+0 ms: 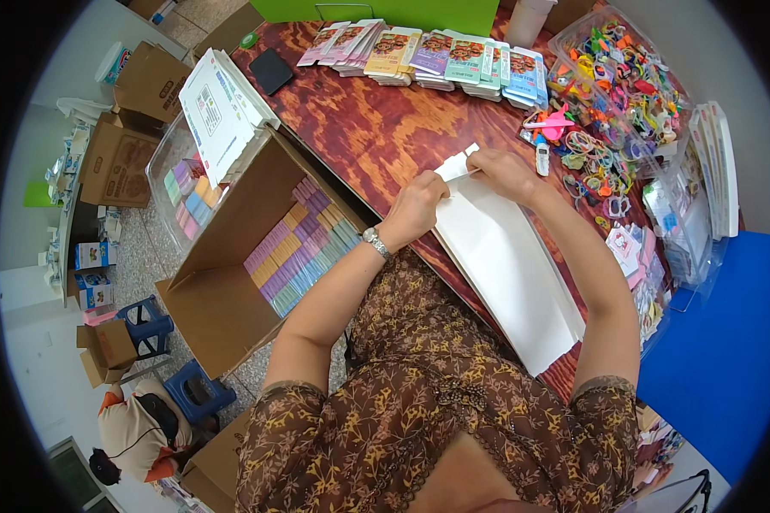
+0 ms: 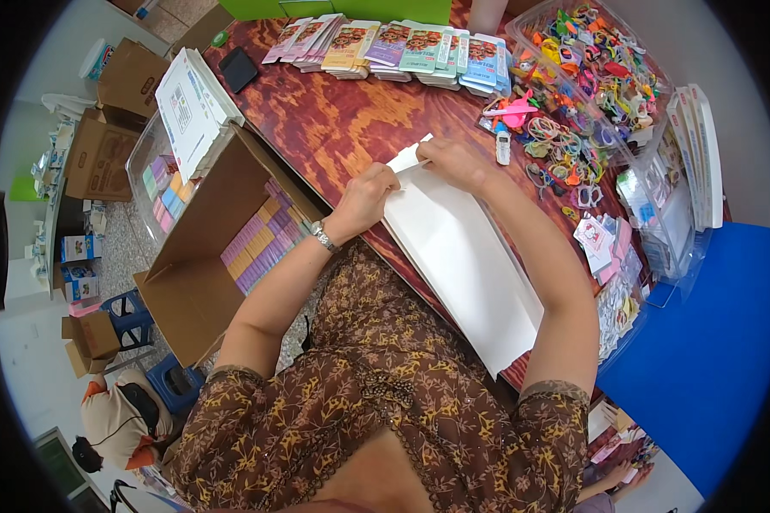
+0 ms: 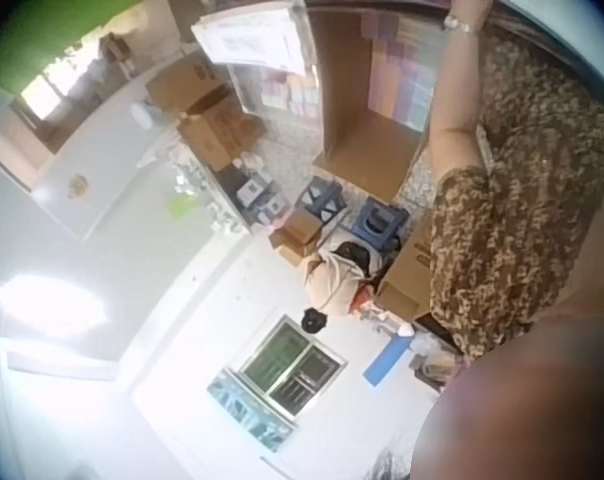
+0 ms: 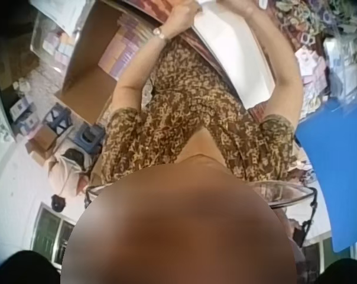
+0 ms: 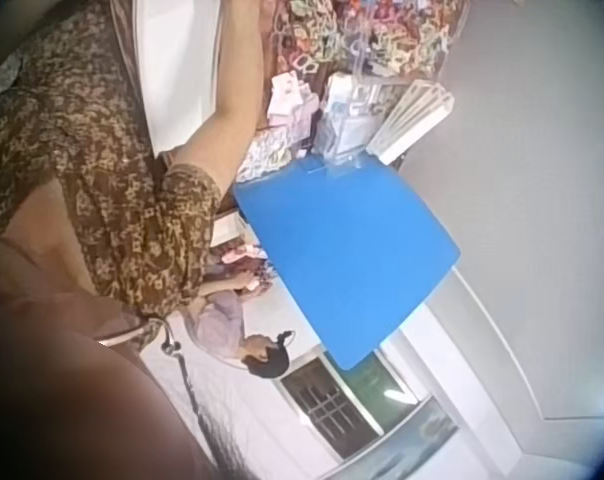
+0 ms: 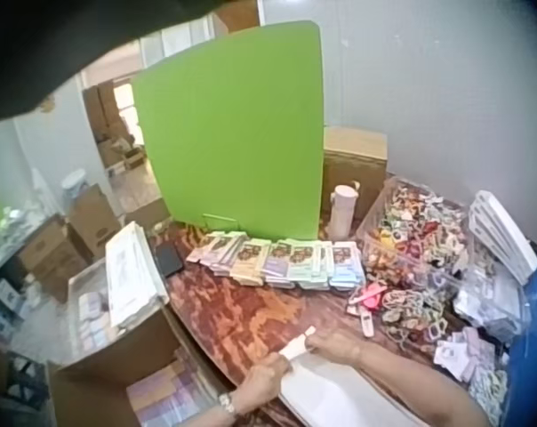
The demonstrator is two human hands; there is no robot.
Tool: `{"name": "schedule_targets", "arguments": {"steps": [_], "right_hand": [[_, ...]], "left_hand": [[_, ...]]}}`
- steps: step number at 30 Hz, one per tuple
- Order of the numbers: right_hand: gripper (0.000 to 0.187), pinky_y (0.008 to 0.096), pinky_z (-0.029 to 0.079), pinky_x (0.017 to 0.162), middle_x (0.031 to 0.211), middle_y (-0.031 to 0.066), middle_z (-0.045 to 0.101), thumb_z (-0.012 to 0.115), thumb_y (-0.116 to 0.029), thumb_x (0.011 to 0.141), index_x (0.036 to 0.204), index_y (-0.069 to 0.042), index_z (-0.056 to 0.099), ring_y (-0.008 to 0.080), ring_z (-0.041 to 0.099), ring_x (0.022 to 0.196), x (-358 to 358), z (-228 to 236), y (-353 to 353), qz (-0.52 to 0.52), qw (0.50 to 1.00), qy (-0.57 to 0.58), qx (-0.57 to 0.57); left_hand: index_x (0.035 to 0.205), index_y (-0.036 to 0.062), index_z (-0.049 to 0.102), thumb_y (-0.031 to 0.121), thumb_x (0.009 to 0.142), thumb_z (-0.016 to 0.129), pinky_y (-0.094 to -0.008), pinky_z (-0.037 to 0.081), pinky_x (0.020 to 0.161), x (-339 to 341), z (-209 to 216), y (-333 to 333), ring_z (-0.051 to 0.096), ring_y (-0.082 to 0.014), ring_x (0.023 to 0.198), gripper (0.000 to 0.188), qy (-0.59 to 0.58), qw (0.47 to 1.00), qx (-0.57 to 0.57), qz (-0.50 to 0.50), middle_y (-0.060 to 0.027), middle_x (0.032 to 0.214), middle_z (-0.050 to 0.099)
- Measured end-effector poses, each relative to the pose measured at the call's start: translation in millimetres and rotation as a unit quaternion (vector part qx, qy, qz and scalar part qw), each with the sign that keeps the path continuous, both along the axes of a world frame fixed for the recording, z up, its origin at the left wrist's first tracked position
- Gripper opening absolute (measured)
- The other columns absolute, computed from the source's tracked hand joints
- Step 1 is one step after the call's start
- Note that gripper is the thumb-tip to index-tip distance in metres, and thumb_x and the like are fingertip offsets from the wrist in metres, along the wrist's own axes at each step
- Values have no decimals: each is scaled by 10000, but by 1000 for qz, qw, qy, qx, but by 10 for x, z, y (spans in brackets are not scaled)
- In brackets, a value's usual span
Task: Folding and assembling white paper packaging sleeves into boxes for product organization.
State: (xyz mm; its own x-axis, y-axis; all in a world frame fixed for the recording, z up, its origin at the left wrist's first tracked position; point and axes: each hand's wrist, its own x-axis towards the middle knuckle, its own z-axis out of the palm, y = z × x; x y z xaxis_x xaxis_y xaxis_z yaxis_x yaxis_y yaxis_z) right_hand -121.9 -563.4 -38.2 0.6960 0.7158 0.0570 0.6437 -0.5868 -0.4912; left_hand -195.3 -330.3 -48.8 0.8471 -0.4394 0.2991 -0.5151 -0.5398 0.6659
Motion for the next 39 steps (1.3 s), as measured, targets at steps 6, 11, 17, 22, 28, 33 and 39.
{"name": "schedule_targets", "arguments": {"steps": [6, 11, 17, 22, 28, 33, 39], "right_hand": [[153, 415, 507, 800, 1015, 98, 634, 635, -99, 844, 987, -95, 579, 314, 635, 965, -3, 170, 71, 14, 1000, 23, -13], [148, 406, 517, 795, 1026, 86, 595, 579, -107, 853, 1000, -108, 563, 312, 624, 985, -93, 138, 41, 18, 997, -21, -66], [105, 385, 534, 783, 1055, 71, 601, 579, -109, 840, 941, -90, 559, 289, 614, 1021, -146, -7, -85, 118, 979, -163, -24], [175, 404, 517, 863, 1116, 104, 602, 623, -120, 858, 1019, -69, 576, 298, 593, 1083, -112, 8, -116, 126, 979, -157, 24], [242, 396, 510, 873, 1128, 119, 599, 633, -115, 860, 1098, -78, 607, 304, 580, 1093, -18, 162, 6, 81, 996, 0, -43], [236, 374, 510, 856, 1085, 106, 602, 603, -152, 879, 1109, -98, 619, 270, 588, 1066, 1, 78, 138, 75, 972, -86, -203], [239, 399, 510, 857, 1015, 97, 646, 617, -156, 879, 1112, -109, 640, 291, 609, 1015, 10, 27, -14, 80, 992, -40, -92]], "left_hand": [[968, 22, 660, -49, 793, 606, -408, 526, 720, -29, 8, -6, 620, -329, 852, 197, 2, 1000, 5, -1, -156, 957, 592], [1018, 40, 636, -56, 805, 603, -390, 530, 691, -131, 60, -138, 618, -312, 836, 236, -18, 998, 18, 66, -132, 927, 579], [999, 27, 622, -25, 792, 599, -372, 521, 629, -184, -75, -90, 592, -284, 821, 214, -130, 984, 119, 26, -113, 855, 529], [907, 39, 651, 75, 840, 662, -374, 525, 701, -244, 48, -83, 617, -286, 877, 78, -124, 991, 50, 22, -114, 968, 608], [950, -22, 655, 116, 829, 681, -457, 520, 747, -92, 36, -162, 627, -368, 841, 185, 29, 993, 23, 110, -194, 885, 625], [955, -46, 612, 113, 821, 663, -487, 518, 712, 16, -87, -190, 630, -407, 798, 214, 75, 984, 139, 81, -237, 862, 618], [935, -31, 614, 119, 832, 648, -486, 517, 725, -42, -39, -209, 629, -407, 799, 185, 16, 987, 136, 84, -239, 852, 617]]}}
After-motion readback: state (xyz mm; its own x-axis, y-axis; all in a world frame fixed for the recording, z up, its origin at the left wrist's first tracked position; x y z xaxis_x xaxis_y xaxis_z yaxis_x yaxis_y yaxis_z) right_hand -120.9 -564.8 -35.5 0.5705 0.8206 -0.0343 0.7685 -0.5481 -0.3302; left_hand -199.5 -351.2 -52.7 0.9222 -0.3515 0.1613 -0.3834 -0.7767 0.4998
